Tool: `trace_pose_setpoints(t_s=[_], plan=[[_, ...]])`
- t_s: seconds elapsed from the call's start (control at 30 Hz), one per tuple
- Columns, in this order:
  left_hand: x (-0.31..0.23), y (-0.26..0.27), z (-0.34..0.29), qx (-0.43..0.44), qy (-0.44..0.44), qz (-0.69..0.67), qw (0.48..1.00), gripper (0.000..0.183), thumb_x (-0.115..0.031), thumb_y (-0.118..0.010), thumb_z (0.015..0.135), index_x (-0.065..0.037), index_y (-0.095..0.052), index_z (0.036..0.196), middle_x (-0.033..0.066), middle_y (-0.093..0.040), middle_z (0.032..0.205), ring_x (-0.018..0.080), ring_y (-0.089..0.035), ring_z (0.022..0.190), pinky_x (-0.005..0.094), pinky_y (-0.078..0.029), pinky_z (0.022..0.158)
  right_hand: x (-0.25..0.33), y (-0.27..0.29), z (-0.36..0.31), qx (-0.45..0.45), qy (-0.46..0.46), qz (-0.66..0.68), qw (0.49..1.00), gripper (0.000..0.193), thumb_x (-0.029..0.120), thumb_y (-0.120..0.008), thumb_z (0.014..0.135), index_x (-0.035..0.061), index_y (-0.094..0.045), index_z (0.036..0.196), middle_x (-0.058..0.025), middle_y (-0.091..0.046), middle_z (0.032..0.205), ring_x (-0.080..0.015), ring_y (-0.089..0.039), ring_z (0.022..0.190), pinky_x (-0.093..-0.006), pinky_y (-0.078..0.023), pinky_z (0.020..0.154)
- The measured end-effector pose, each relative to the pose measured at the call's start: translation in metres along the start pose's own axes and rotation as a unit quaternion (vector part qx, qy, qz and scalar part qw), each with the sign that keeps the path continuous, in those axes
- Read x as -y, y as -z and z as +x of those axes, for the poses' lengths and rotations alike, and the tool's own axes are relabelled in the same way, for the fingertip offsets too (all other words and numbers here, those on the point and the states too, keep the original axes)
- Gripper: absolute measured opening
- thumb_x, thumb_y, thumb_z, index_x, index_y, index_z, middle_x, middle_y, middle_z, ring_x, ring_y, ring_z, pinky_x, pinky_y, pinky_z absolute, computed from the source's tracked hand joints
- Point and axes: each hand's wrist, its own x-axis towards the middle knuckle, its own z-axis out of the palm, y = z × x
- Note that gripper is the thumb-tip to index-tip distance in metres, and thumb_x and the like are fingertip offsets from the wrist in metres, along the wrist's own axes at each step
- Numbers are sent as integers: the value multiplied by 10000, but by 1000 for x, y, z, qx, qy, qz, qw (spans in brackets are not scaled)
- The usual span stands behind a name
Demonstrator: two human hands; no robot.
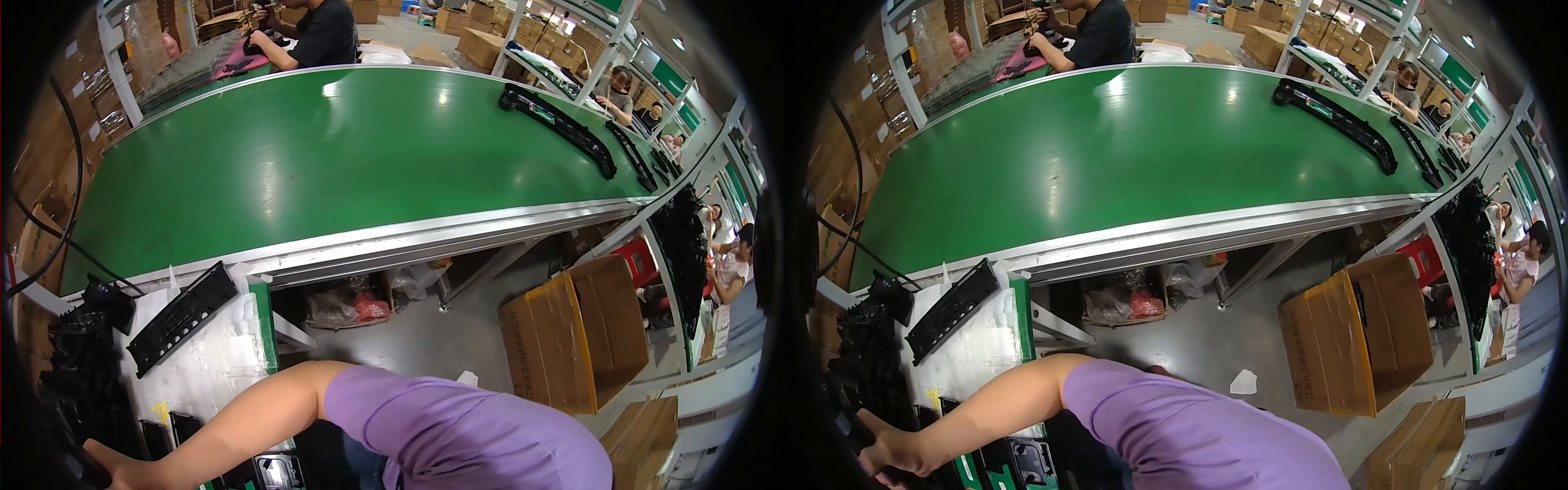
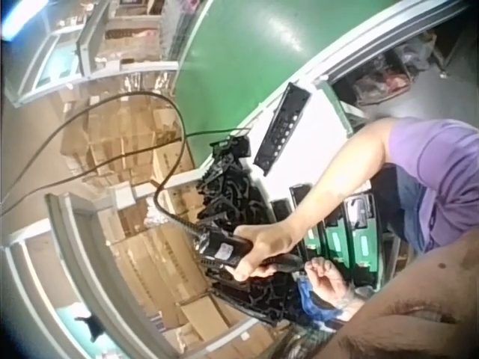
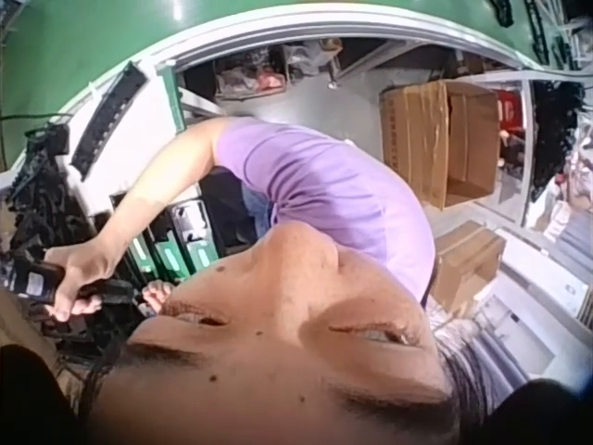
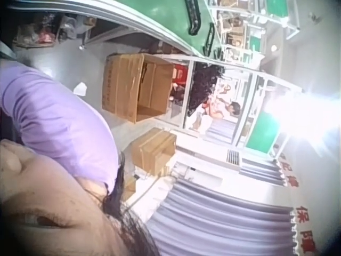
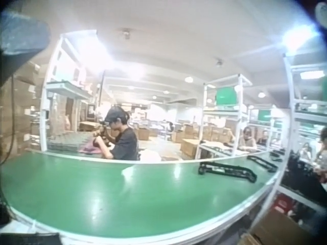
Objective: Installing electronic chips and securing them with screws into printer toner cartridges using an electric screwdriver.
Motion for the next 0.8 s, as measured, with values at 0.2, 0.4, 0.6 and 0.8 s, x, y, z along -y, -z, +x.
trace_pose_setpoints(t_s=[0.2, 0.4, 0.6, 0.8], plan=[[13, -33, -6, -135, -64, 214, 965, 124, -122, -556, 883, -1, -534, 898, 78, -558, 825, 112, -452, 609, 214, -398, 575, -11, 6, 0, -67, -40, 12, 997, 434, 118, -571, 670, 128, -283, 996, -108, -391, 503, -209, -368, 280, -319, -356, 260], [-6, 15, -15, -26, 15, 278, 960, 194, -160, -417, 949, -8, -537, 964, 60, -533, 928, 171, -473, 693, 246, -420, 588, -7, -5, -6, -70, -30, 14, 997, 413, 164, -595, 670, 102, -299, 951, -103, -386, 516, -196, -359, 276, -313, -370, 265], [0, 6, -18, -81, 23, 139, 987, 263, -263, -416, 949, -35, -534, 1007, 63, -539, 971, 194, -488, 635, 297, -439, 652, -10, 0, -9, -34, -64, 10, 997, 408, 171, -604, 668, 93, -308, 938, -102, -383, 484, -195, -375, 274, -312, -383, 275], [-2, 16, -15, -38, 65, 126, 989, 340, -367, -417, 941, -66, -539, 1045, 69, -547, 1007, 185, -500, 621, 309, -438, 687, -12, -2, -13, -43, -90, 22, 995, 432, 178, -615, 664, 99, -298, 947, -103, -384, 469, -206, -388, 274, -318, -387, 278]])
